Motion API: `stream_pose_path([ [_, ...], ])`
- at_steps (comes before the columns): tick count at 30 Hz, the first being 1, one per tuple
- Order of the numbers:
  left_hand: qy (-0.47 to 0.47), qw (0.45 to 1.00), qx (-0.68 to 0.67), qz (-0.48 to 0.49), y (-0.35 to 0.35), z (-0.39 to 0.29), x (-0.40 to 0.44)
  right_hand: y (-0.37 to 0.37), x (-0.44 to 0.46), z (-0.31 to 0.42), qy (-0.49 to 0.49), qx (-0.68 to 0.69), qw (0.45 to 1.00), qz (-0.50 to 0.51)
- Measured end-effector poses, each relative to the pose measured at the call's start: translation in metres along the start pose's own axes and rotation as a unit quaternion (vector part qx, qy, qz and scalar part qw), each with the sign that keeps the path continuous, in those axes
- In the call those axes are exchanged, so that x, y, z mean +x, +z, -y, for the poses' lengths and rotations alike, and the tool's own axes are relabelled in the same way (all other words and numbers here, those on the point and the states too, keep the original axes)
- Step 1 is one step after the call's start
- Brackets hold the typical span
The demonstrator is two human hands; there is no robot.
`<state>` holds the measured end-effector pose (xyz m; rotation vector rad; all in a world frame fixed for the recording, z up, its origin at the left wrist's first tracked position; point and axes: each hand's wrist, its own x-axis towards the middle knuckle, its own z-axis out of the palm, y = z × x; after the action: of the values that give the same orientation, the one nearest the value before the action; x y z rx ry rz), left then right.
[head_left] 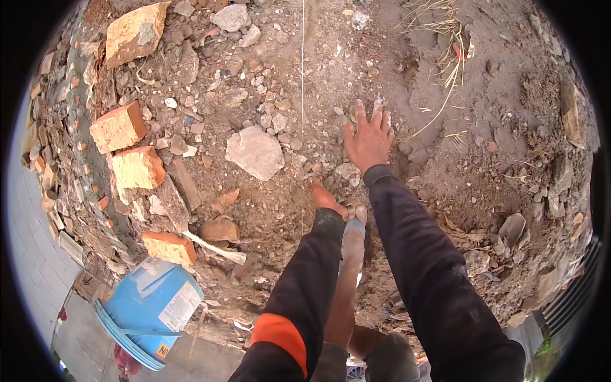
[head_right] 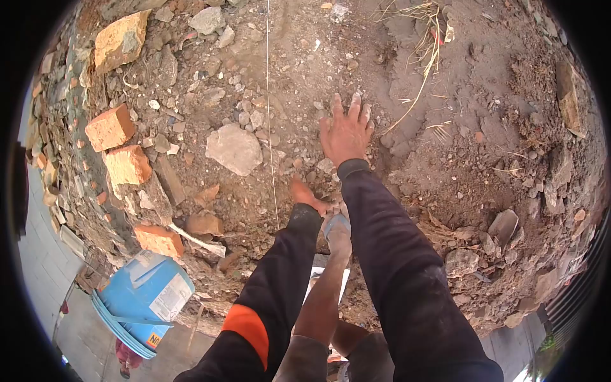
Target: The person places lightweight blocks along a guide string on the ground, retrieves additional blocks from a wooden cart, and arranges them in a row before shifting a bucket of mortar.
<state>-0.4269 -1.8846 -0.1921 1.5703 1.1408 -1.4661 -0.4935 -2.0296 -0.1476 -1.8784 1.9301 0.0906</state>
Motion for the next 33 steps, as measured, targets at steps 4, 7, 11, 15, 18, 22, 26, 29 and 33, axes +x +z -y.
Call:
stream_pose_path([
  [4, -0.046, 0.997, -0.06, 0.033, 0.016, -0.004, 0.008, 0.038, -0.03, 0.0, -0.056, -0.097, 0.99, 0.09],
  [7, -0.026, 0.977, -0.102, 0.187, 0.012, -0.001, 0.0, 0.041, -0.068, 0.006, -0.005, -0.053, 0.981, 0.184],
  [11, -0.032, 0.966, -0.118, 0.226, -0.021, 0.007, 0.029, 0.036, -0.087, 0.008, -0.05, 0.005, 0.975, 0.218],
  [15, -0.028, 0.972, -0.122, 0.198, -0.029, 0.028, 0.023, 0.04, -0.106, -0.018, -0.043, 0.115, 0.969, 0.214],
  [18, -0.053, 0.994, -0.052, 0.075, -0.025, 0.052, -0.006, -0.002, -0.126, -0.028, -0.003, 0.201, 0.963, 0.179],
  [22, -0.06, 0.991, -0.08, 0.084, -0.017, 0.044, -0.146, -0.098, -0.15, -0.003, -0.006, 0.231, 0.959, 0.161],
  [26, 0.066, 0.956, -0.203, 0.199, -0.058, -0.002, -0.227, -0.149, -0.166, 0.083, -0.122, 0.216, 0.944, 0.219],
  [29, 0.174, 0.928, -0.242, 0.222, -0.105, -0.101, -0.324, -0.211, -0.177, 0.219, -0.252, 0.241, 0.911, 0.219],
  [33, 0.279, 0.916, -0.232, 0.172, -0.165, -0.222, -0.447, -0.251, -0.199, 0.374, -0.328, 0.27, 0.895, 0.137],
])
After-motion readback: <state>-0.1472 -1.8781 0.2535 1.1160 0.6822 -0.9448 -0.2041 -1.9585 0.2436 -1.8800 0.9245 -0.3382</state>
